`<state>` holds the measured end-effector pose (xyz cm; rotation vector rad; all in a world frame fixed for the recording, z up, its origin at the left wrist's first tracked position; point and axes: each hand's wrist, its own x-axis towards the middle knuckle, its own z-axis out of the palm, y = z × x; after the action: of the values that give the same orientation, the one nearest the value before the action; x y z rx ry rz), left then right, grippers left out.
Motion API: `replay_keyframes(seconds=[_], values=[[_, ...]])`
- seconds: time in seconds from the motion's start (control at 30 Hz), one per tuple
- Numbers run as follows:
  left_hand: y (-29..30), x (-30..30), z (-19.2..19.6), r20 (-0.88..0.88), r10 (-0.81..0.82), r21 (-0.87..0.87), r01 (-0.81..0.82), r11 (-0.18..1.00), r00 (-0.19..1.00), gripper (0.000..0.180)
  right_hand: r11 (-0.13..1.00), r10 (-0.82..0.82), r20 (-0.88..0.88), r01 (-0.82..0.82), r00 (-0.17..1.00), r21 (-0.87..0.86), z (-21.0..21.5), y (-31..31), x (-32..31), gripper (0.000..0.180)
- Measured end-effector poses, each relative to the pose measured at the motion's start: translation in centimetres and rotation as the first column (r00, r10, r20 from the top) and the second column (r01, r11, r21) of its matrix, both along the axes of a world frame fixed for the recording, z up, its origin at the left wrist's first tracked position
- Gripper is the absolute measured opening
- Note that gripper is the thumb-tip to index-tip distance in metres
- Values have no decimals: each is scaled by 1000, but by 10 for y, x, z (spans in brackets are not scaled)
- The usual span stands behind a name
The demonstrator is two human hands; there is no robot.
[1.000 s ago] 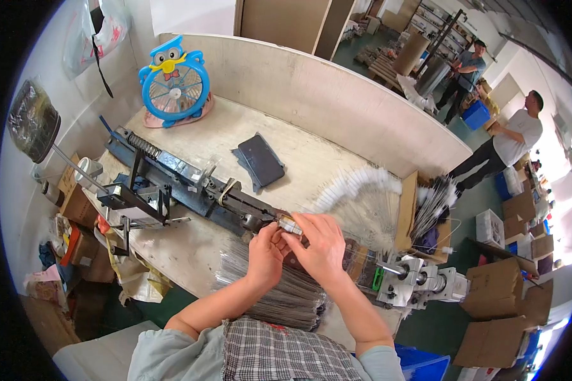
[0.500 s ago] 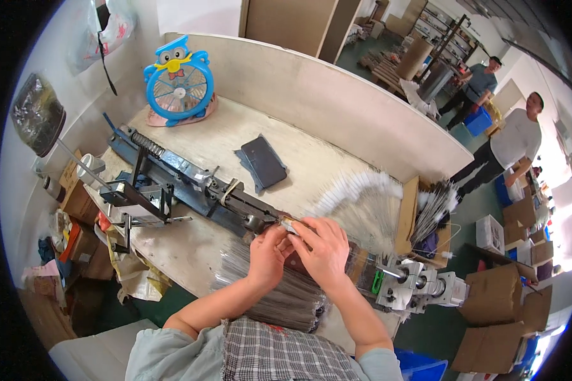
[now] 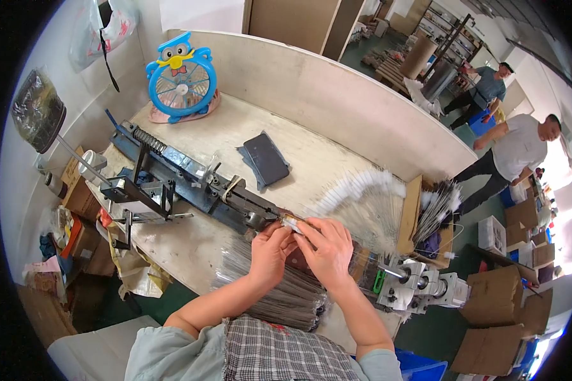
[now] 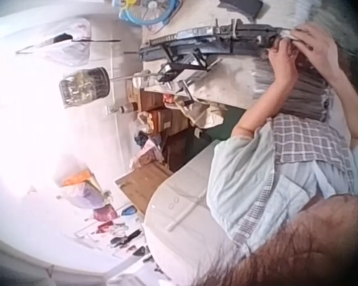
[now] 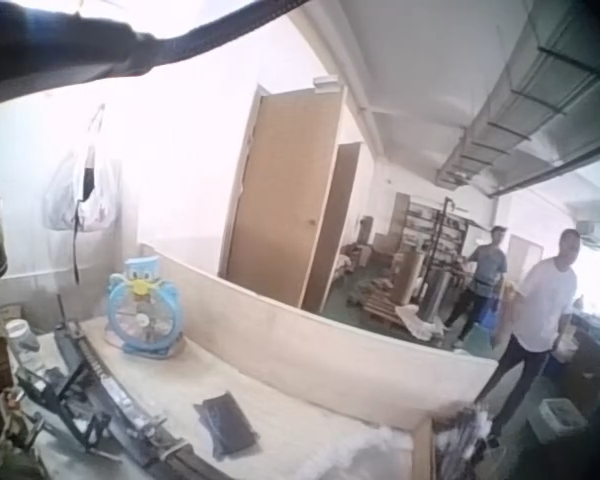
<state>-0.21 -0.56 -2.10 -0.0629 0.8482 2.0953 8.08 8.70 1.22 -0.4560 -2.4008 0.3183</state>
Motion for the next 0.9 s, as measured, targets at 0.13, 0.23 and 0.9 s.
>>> replay_keyframes(seconds=[0.13, 0.23, 0.9], values=[[3, 2, -5, -21, 14, 23, -13, 1000, 1000, 12, 1000, -1, -32, 1, 999, -10, 3, 0, -1, 23], [2, 0, 1, -12, 18, -22, -18, 1000, 1000, 12, 1000, -2, -62, 3, 998, 16, -1, 1, -5, 24], [-11, -1, 0, -117, -147, -133, 131, 982, 982, 66, 1000, -1, 46, 2, 999, -20, 18, 10, 42, 15]])
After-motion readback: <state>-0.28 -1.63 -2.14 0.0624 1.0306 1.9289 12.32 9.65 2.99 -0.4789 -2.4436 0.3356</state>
